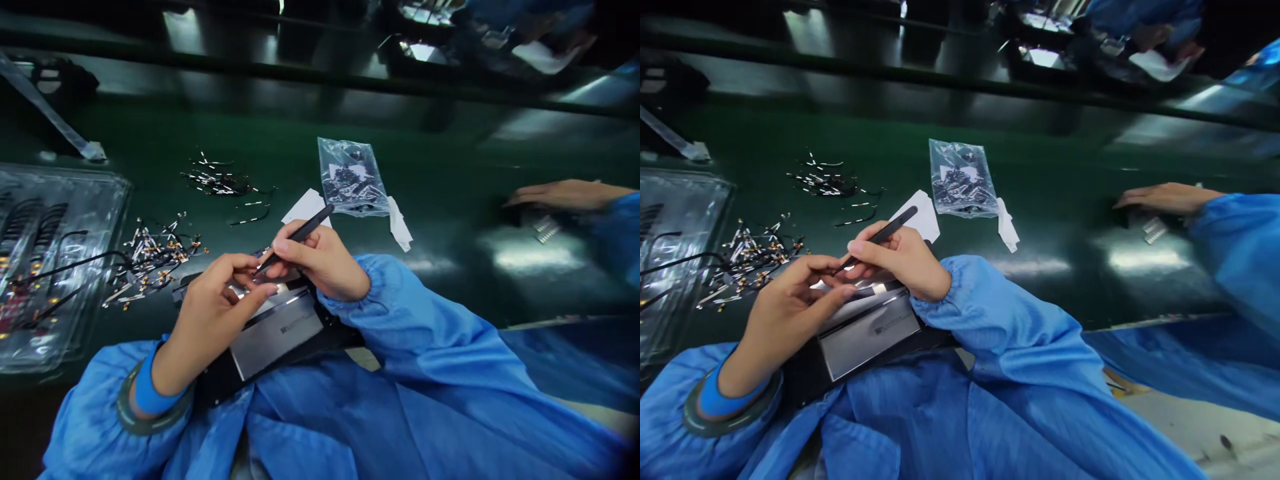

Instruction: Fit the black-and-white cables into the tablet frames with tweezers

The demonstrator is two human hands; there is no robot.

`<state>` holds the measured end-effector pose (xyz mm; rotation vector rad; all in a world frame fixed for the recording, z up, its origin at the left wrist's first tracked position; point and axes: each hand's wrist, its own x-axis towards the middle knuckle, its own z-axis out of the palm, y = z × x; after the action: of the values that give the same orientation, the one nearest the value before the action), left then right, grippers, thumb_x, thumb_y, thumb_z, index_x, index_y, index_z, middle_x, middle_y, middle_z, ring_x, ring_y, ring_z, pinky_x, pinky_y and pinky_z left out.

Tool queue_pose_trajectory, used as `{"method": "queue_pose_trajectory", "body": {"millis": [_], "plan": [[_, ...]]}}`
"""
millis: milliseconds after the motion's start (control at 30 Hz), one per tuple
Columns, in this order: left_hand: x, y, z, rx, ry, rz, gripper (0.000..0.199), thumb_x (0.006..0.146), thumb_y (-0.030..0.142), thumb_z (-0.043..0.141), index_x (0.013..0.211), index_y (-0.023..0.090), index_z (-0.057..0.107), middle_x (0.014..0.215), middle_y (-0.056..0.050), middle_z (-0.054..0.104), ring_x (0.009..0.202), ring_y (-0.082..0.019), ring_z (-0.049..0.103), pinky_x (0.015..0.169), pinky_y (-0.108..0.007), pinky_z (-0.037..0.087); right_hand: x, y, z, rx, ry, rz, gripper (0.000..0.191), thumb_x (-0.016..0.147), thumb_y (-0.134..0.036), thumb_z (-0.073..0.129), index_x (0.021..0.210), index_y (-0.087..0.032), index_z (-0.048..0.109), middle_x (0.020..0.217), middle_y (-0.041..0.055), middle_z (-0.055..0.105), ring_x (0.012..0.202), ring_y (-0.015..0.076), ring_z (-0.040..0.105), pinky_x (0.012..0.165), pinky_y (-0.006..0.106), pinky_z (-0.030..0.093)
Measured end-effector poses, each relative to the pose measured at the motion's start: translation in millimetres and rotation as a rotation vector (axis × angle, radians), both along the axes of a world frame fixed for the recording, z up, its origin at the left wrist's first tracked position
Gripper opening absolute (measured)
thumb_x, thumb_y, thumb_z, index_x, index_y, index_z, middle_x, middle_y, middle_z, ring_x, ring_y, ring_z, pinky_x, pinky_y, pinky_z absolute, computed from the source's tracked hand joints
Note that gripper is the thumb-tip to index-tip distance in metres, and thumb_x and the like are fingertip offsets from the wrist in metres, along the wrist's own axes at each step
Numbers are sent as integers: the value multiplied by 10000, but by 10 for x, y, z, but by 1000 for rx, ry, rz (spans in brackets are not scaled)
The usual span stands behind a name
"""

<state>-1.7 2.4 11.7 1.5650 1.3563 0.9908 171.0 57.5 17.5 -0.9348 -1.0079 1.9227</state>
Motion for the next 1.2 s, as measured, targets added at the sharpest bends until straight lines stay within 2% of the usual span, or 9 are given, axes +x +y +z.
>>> {"method": "queue_pose_trajectory", "body": {"millis": [133, 233, 367, 667, 867, 1100, 1200], "plan": [[29, -54, -3, 51, -4, 76, 158, 794, 300, 713, 762, 192, 602, 640, 55, 634, 537, -70, 591, 502, -167, 455, -81, 17, -76, -156, 88, 83, 375, 637, -427, 853, 736, -154, 614, 643, -8, 728, 524, 63, 664, 520, 110, 526], [23, -75, -13, 116, 21, 92, 136, 807, 263, 705, 753, 198, 598, 645, 67, 634, 536, -54, 573, 516, -162, 438, -100, 28, -138, -242, 129, 145, 326, 680, -405, 830, 720, -135, 652, 639, 13, 728, 528, 62, 667, 538, 104, 539], [11, -75, -36, 156, 35, 94, 121, 809, 246, 707, 769, 204, 601, 654, 72, 634, 549, -50, 566, 527, -160, 437, -112, 32, -179, -280, 145, 151, 284, 711, -367, 816, 700, -130, 660, 636, 31, 731, 539, 70, 678, 557, 103, 552], [3, -78, -41, 136, 32, 83, 118, 819, 243, 700, 768, 201, 603, 651, 64, 631, 558, -62, 572, 538, -169, 459, -114, 33, -186, -288, 136, 150, 258, 731, -350, 802, 712, -125, 678, 647, 33, 731, 541, 71, 679, 543, 102, 548], [-7, -117, -49, 68, -98, 52, 52, 862, 253, 623, 890, 215, 602, 694, 46, 621, 529, -74, 581, 485, -176, 479, -121, 36, -190, -261, 146, 143, 313, 676, -393, 831, 708, -134, 659, 650, 22, 729, 548, 76, 683, 545, 110, 552], [-19, -145, -32, 8, -102, 72, 80, 897, 278, 574, 861, 211, 601, 605, 56, 563, 444, -60, 488, 429, -184, 395, -143, 8, -165, -229, 130, 89, 371, 642, -400, 854, 753, -158, 595, 648, -14, 718, 543, 69, 676, 535, 107, 543], [-31, -149, -42, -8, -96, 71, 83, 897, 286, 575, 862, 216, 601, 593, 53, 559, 452, -70, 490, 442, -198, 396, -153, -5, -148, -190, 131, 79, 389, 642, -421, 850, 755, -166, 580, 651, -14, 717, 564, 75, 684, 554, 118, 549]]}}
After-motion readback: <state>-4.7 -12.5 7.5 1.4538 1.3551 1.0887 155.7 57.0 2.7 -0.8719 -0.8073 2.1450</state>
